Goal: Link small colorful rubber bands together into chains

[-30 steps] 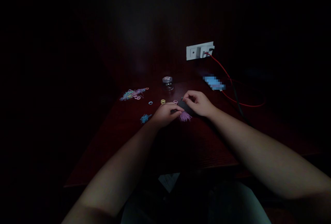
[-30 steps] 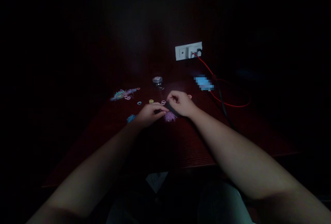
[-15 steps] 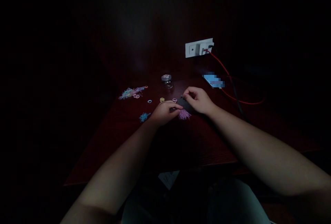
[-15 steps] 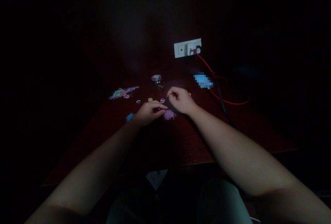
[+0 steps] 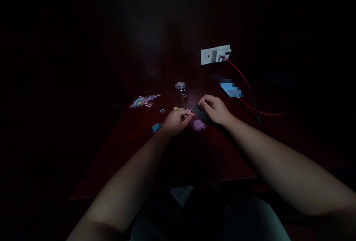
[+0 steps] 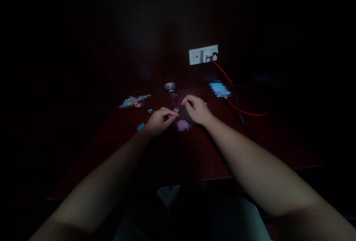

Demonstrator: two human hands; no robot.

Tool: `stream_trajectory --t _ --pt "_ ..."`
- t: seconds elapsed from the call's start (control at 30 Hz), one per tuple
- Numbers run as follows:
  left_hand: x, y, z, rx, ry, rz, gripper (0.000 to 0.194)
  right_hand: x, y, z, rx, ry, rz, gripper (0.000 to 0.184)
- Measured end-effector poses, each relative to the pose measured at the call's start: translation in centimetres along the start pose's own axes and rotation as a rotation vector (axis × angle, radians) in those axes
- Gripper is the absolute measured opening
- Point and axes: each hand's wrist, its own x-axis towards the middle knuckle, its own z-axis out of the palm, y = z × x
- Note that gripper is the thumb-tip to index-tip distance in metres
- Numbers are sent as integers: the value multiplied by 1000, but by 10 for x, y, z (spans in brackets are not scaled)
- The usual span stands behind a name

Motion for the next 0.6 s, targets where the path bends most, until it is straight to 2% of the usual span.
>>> stream_trajectory --t 0.23,0.5,0.6 --pt "2 -15 6 -161 59 -100 20 -2 -1 2 52 -39 46 12" --pt "1 -8 8 -178 59 -103 20 -5 1 9 199 -145 59 12" --pt "3 -14 1 -144 83 -117 20 -5 2 8 206 -170 77 13"
